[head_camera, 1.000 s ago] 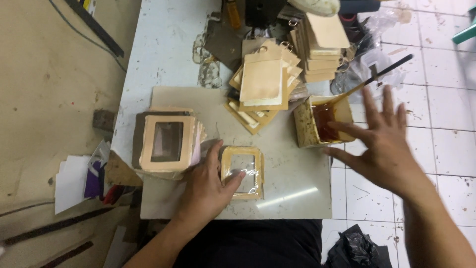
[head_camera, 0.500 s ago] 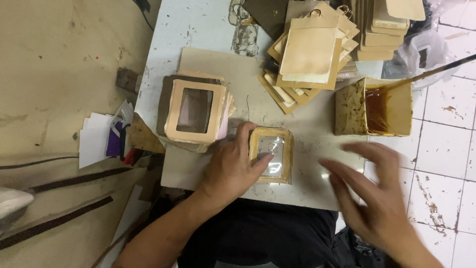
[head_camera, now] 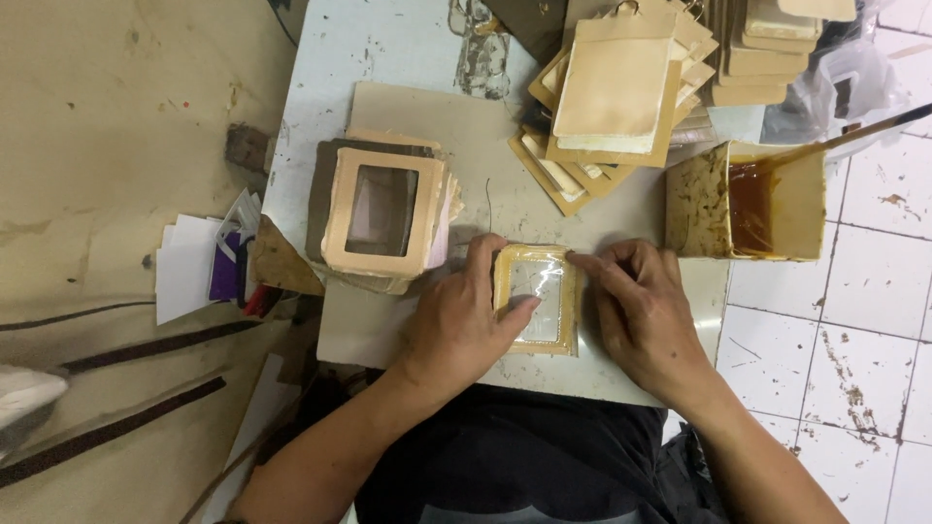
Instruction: The person applies a dark adhesive to the edges of small rectangular frames using a brush, then presses them onto a surface. They handle multiple frames and a small pouch-like item, stacking and arranging them on a cluttered workbench.
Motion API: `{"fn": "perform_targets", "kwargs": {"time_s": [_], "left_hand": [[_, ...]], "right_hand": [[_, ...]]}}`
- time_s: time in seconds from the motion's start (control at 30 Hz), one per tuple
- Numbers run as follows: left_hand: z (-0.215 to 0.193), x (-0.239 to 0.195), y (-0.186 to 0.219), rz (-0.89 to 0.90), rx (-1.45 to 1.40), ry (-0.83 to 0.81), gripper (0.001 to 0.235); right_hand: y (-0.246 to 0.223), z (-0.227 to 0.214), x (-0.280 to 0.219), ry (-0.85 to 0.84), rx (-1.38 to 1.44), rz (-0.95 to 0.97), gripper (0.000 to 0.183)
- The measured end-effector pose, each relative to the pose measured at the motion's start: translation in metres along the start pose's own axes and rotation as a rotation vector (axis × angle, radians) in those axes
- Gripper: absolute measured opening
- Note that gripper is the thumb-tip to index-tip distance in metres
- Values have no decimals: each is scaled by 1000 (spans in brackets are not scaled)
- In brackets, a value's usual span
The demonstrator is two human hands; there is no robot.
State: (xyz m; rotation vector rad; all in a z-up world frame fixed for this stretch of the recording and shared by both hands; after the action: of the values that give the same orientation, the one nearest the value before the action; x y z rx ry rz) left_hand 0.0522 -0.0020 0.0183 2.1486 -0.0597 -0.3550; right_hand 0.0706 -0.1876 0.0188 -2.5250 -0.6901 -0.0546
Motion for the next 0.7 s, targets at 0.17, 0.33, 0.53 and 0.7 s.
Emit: {"fn": "perform_targets", "kwargs": {"time_s": [0.17,0.33,0.53,0.7], "left_hand": [[-3,-2,3,6,2,4,59],[-3,0,5,2,29,-4,59],[1,0,2,-43,10,-37,59],[14,2,-19,-124,81,33,60]], "right_hand": [[2,1,-2,2,-12,-26,42],[-5,-4,-5,9,1,-31,42],[2,2,-17,31,5,-12,41],[-15,8,-53,36,-52,-119,53]]}}
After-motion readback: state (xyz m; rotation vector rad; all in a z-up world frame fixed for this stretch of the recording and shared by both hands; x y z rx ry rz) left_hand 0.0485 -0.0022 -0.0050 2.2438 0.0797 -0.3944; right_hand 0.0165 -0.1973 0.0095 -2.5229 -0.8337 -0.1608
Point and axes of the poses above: each hand's wrist, its own x-axis towards the middle knuckle, its own z-axis out of the palm, y = z × x, the point moved 7 cm from there along x, towards the middle knuckle, and after that the axes turned 5 degrees about -x, right-handed, at the moved point
